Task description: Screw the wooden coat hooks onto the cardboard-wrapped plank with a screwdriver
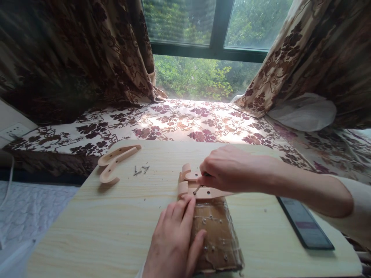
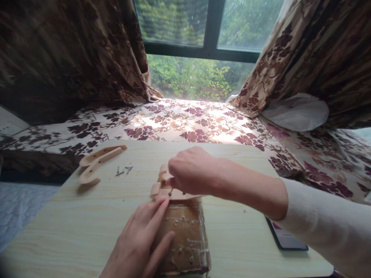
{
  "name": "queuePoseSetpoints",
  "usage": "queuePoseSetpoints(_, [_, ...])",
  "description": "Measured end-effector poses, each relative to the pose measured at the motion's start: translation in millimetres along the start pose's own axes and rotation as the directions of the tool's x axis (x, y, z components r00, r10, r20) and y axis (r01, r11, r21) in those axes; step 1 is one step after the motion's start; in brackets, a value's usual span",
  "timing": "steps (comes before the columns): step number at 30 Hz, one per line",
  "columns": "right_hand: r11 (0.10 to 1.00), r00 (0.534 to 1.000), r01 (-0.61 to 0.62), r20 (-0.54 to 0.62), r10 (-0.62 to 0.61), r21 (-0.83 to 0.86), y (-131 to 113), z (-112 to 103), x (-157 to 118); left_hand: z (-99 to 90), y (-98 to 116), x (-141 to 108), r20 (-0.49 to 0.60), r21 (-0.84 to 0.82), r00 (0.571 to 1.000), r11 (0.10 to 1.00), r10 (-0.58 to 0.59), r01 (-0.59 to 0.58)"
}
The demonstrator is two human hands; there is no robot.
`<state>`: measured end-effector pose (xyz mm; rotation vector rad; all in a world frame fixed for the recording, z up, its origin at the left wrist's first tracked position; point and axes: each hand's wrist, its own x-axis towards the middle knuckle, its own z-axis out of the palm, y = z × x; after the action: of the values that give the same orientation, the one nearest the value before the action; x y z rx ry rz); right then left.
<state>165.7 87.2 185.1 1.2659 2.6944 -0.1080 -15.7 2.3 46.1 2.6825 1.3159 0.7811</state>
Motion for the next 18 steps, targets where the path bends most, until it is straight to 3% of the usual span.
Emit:
queuePoseSetpoints(3, [0.991, 0.989, -0.105, -0.101, 0.113, 0.085, 18.7, 18.4, -26.8, -2.0, -6.6, -4.7, -0.067, -0.183, 0.988, 0.975, -0.138, 0.124])
queuePoseSetpoints(4, [0.955, 0.965, -0.142, -0.177, 0.192, 0.262, 24.0, 27.3, -37.5, -0.8, -9.4, -4.9, -0.094, -0.260, 0.969, 0.945, -0.228, 0.197])
queuePoseSetpoints(7, [0.797, 0.844, -0.203, -0.310, 0.437, 0.569, 31.2, 60.5, -63.9, 9.4, -17.9, 1.0, -0.126, -0.474, 0.862, 0.793, -0.492, 0.383])
queuePoseSetpoints(8, [0.739, 0.790, -0.229, -0.322, 0.521, 0.634, 30.3, 72.4, -68.7, 14.3, -20.1, 4.8, -0.113, -0.500, 0.846, 0.766, -0.521, 0.405])
queuePoseSetpoints(11, [0.590, 0.698, -0.191, -0.314, 0.644, 0.784, 21.0, 102.8, -71.2, 27.8, -23.2, 16.5, -0.054, -0.543, 0.847, 0.728, -0.528, 0.420])
queuePoseSetpoints(14, [0.499, 0.668, -0.125, -0.299, 0.682, 0.858, 11.5, 119.1, -65.7, 33.9, -23.3, 22.2, -0.012, -0.566, 0.861, 0.713, -0.509, 0.413])
queuePoseSetpoints(18, [0.474, 0.665, -0.101, -0.295, 0.686, 0.875, 11.1, 123.3, -60.4, 34.1, -26.0, 21.6, 0.002, -0.566, 0.865, 0.713, -0.501, 0.415])
